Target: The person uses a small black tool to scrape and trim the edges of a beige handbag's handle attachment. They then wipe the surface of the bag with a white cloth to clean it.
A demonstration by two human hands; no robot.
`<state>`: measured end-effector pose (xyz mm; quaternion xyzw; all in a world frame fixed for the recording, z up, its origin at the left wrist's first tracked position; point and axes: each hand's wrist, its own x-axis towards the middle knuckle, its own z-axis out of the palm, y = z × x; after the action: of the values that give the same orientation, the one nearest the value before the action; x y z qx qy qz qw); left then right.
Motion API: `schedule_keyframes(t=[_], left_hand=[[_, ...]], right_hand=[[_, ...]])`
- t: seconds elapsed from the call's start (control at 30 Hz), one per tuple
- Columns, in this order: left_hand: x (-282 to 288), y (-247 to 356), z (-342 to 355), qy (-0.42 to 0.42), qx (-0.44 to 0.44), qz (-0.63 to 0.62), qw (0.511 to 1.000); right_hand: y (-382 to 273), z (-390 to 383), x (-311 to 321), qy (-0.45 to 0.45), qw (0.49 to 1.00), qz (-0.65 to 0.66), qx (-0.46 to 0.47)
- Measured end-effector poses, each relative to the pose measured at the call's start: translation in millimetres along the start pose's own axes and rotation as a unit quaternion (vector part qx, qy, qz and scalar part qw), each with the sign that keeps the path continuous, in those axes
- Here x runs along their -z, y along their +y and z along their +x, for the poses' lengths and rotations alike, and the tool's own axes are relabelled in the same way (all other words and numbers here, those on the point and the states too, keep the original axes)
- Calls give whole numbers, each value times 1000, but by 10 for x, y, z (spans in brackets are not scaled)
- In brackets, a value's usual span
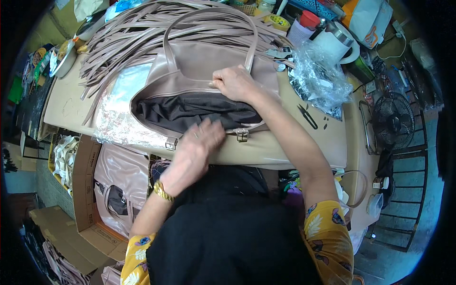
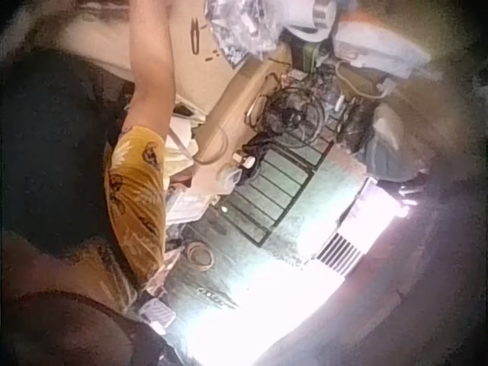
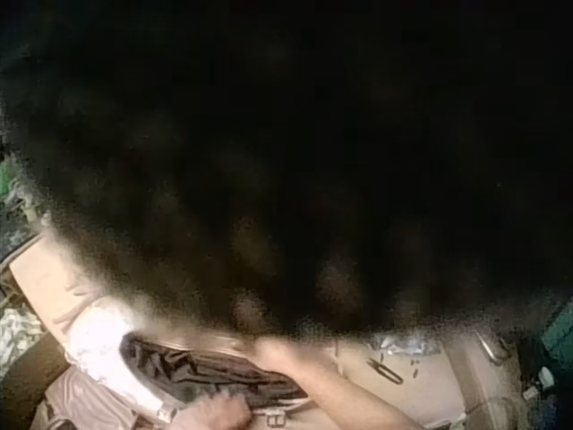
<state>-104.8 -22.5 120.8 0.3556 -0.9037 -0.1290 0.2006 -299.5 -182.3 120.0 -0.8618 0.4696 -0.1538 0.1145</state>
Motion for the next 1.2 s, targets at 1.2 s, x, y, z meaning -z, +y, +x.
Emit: schedule_keyframes(t=[1.2], left_hand=[[253,-354,-17,163,-57,-805,568]], right_hand=[[-74,-1568,118,394,912,-20,-111]])
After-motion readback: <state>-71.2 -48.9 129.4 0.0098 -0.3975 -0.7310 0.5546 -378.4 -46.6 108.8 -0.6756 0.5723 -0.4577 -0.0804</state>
